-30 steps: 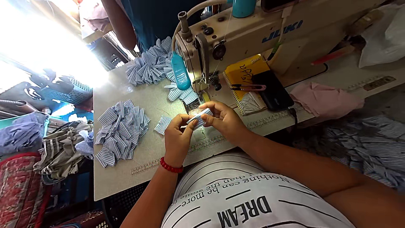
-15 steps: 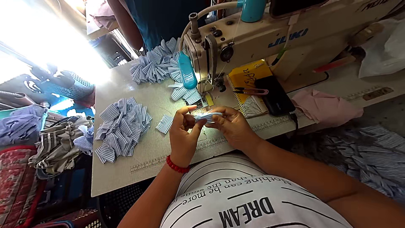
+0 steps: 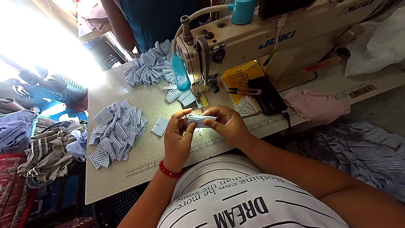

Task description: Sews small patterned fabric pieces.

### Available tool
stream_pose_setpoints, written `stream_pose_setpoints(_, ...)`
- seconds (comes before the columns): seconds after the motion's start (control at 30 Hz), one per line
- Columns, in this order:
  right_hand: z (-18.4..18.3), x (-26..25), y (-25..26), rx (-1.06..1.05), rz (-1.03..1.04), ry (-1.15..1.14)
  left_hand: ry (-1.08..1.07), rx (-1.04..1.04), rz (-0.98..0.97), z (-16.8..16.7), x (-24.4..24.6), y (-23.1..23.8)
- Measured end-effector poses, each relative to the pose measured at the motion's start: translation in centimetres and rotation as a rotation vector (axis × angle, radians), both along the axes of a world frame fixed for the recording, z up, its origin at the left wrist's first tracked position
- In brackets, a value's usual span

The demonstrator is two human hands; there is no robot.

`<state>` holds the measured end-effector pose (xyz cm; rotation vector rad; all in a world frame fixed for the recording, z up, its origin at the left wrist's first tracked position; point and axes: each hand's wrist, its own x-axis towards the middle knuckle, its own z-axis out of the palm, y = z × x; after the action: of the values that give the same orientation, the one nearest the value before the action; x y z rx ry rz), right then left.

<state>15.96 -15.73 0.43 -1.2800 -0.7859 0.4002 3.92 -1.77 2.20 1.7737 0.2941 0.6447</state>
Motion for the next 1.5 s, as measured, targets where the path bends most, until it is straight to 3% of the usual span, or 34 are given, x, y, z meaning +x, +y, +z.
stream_pose_setpoints(0.23, 0.7, -0.3, 0.0, -0.087, -0.014, -0.105, -0.047, 0.085, -0.032, -0.4, -0.2, 0.3)
stream_pose_setpoints(0.37, -0.2, -0.3, 0.3, 0.026, -0.109, -0.229, -0.075, 0.006, 0.005, -0.4, 0.0, -0.1)
stream_pose_setpoints(0.53, -0.4, -1.0, 0.3, 0.148, 0.000, 0.171, -0.074, -0.340, -0.056, -0.3, 0.6, -1.9)
stream_pose_setpoints(0.63, -0.6, -1.1, 0.1, 0.149, 0.014, 0.268, -0.121, -0.272, 0.037, -0.7, 1.0, -2.5)
stream_pose_setpoints(0.8, -0.5, -0.8, -0.2, 0.061, -0.053, 0.132, -0.104, 0.073, 0.104, -1.2, 0.7, -1.5)
stream_pose_setpoints(1.1, 0.3, -1.1, -0.1, -0.033, 0.003, 0.184, -0.116, -0.322, -0.028, -1.3, 0.5, -1.9)
stream_pose_setpoints(1.2, 0.3, -1.0, 0.0, -0.054, -0.038, 0.118, -0.055, -0.341, -0.051, -0.9, 0.3, -1.8)
stream_pose_setpoints(1.37, 0.2, -0.3, -0.2, -0.118, -0.052, -0.077, 0.101, -0.158, 0.027, 0.8, 0.7, -0.6)
stream_pose_setpoints(1.43, 0.3, -0.3, -0.2, -0.137, -0.015, -0.049, 0.075, -0.130, 0.017, 0.9, 0.9, -0.2)
stream_pose_setpoints(1.5, 0.6, -0.3, -0.2, -0.142, 0.073, 0.119, 0.023, -0.208, 0.005, 0.8, 1.0, -0.4)
